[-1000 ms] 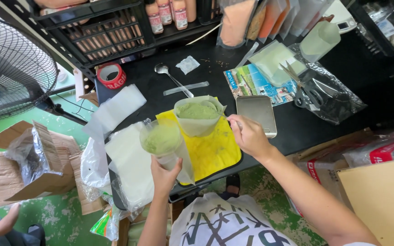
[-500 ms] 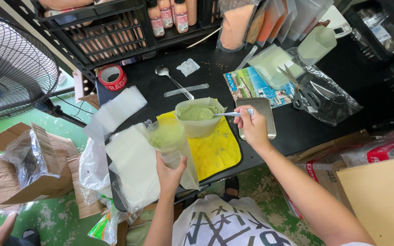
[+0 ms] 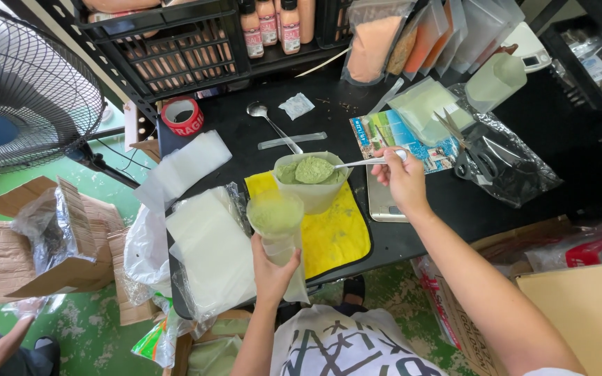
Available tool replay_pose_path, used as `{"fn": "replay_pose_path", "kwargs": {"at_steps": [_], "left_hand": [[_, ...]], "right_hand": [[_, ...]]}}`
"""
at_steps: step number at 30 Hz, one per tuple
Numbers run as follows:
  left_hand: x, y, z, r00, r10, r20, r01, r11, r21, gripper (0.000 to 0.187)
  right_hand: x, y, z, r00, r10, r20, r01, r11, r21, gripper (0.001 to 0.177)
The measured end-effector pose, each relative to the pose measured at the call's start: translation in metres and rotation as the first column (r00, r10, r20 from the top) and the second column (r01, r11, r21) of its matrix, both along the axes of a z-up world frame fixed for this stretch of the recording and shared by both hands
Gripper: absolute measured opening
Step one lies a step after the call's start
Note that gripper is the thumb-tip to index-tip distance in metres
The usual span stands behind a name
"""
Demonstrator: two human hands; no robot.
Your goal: The person scoops green powder from a large bag into small plastic pouches using a spoon and a digital scale. They repeatedly weigh the pouches, adjust the powder amount, and place the filled pouches into a cardboard box.
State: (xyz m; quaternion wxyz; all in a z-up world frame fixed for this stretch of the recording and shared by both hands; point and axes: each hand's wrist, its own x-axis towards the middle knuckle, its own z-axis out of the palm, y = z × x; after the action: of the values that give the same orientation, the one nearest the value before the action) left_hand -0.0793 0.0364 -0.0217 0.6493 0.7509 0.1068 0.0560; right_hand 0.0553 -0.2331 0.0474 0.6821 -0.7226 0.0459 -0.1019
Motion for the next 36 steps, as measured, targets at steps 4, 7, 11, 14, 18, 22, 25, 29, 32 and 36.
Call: {"fn": "replay_pose_path", "kwargs": {"at_steps": [4, 7, 11, 14, 18, 22, 25, 29, 32, 36], "left_hand": [[0.001, -0.008, 0.0, 1.0, -0.011, 0.016, 0.01, 0.999, 0.035, 0.095], [0.003, -0.012, -0.002, 0.999, -0.033, 0.018, 0.032, 0.999, 0.042, 0.096], [0.006, -0.018, 0.003, 0.997, -0.061, 0.042, 0.059, 0.997, 0.041, 0.098], [0.011, -0.02, -0.003, 0.996, -0.067, 0.062, 0.064, 0.997, 0.049, 0.098], [0.015, -0.027, 0.004, 0.995, -0.066, 0.078, 0.062, 0.997, 0.052, 0.1], [0.022, -0.033, 0.001, 0.991, -0.065, 0.12, 0.059, 0.997, 0.05, 0.101], [0.03, -0.035, -0.007, 0.978, -0.038, 0.207, 0.029, 0.998, 0.048, 0.099], [0.036, -0.036, -0.019, 0.953, 0.038, 0.299, -0.076, 0.99, 0.116, 0.104], [0.034, -0.032, -0.024, 0.942, 0.055, 0.331, -0.113, 0.981, 0.158, 0.103], [0.03, -0.029, -0.026, 0.9, 0.059, 0.432, -0.155, 0.97, 0.19, 0.102]], "right_hand": [[0.0, 0.001, 0.01, 1.0, 0.001, -0.01, -0.001, 1.0, 0.021, 0.027], [0.002, -0.001, 0.013, 1.0, -0.002, -0.012, 0.003, 0.998, 0.057, 0.026], [0.005, -0.006, 0.017, 1.0, 0.008, -0.001, -0.007, 0.998, 0.067, 0.025], [0.004, -0.007, 0.029, 0.999, 0.028, 0.019, -0.029, 0.997, 0.07, 0.025], [-0.01, 0.001, 0.048, 0.997, 0.072, 0.017, -0.073, 0.997, 0.038, 0.026], [-0.045, 0.018, 0.059, 0.991, 0.133, 0.009, -0.131, 0.987, -0.093, 0.024], [-0.064, 0.02, 0.042, 0.948, 0.279, 0.153, -0.22, 0.923, -0.315, 0.027], [-0.081, 0.019, 0.034, 0.835, 0.435, 0.338, -0.196, 0.807, -0.557, 0.025], [-0.086, 0.015, 0.028, 0.764, 0.514, 0.39, -0.226, 0.78, -0.584, 0.021], [-0.09, 0.018, 0.038, 0.663, 0.556, 0.502, -0.193, 0.774, -0.604, 0.023]]}}
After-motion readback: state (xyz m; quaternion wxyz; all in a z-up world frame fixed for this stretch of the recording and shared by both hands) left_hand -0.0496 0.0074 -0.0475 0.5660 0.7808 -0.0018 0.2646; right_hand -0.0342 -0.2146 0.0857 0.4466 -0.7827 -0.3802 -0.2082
